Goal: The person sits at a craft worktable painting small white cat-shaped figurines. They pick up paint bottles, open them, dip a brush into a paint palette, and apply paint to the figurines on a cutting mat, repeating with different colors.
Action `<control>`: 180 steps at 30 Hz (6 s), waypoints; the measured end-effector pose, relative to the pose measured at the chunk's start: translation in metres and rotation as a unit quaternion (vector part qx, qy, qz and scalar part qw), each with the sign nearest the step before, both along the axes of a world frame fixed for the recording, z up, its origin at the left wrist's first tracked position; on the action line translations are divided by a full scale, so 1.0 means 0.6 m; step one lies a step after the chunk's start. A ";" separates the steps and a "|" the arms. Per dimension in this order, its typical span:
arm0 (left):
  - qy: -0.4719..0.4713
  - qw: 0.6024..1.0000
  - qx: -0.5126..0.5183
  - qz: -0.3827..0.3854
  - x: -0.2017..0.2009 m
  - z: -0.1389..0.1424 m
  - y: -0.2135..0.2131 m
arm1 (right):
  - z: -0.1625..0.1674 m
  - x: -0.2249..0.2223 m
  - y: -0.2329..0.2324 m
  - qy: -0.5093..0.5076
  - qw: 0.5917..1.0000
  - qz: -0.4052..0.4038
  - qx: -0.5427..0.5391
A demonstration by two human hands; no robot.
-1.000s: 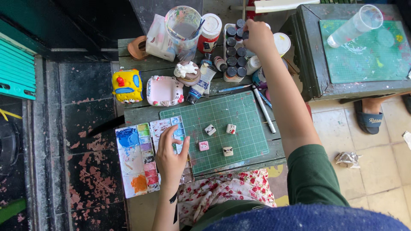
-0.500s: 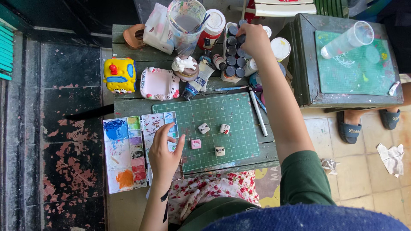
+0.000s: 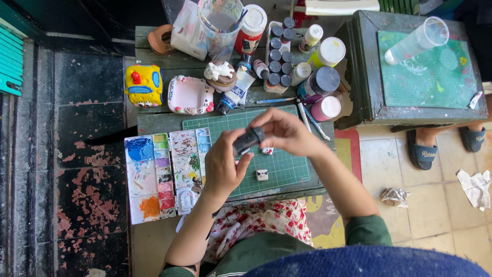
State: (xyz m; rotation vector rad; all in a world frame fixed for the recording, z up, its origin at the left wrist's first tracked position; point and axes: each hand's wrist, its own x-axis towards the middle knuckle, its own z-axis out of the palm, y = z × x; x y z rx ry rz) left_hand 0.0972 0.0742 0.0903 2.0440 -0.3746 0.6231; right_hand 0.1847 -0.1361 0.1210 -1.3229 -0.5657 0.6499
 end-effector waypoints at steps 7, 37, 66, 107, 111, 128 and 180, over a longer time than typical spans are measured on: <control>0.163 0.974 -0.154 -0.005 -0.047 -0.029 -0.024 | 0.000 -0.095 0.014 -0.231 0.964 -0.107 -0.078; 0.097 0.988 -0.008 -0.117 -0.045 -0.096 -0.037 | -0.104 -0.106 -0.018 0.074 0.967 -0.058 -0.237; 0.118 0.983 0.075 0.117 -0.101 -0.078 0.083 | -0.116 0.388 -0.075 -0.503 0.658 -0.246 -0.503; 0.070 0.986 0.149 -0.011 0.105 -0.065 -0.025 | -0.172 -0.194 -0.139 -0.299 0.765 -0.516 -0.241; 0.071 0.986 0.128 -0.078 0.153 -0.065 -0.164 | -0.117 -0.079 -0.210 -0.401 0.630 -0.538 -0.391; 0.015 0.999 0.001 -0.042 0.025 -0.079 -0.132 | -0.060 -0.011 -0.173 -0.317 0.765 -0.531 -0.179; -0.004 0.984 -0.160 -0.074 -0.166 -0.061 -0.192 | -0.118 -0.322 -0.119 -0.117 0.849 -0.464 -0.224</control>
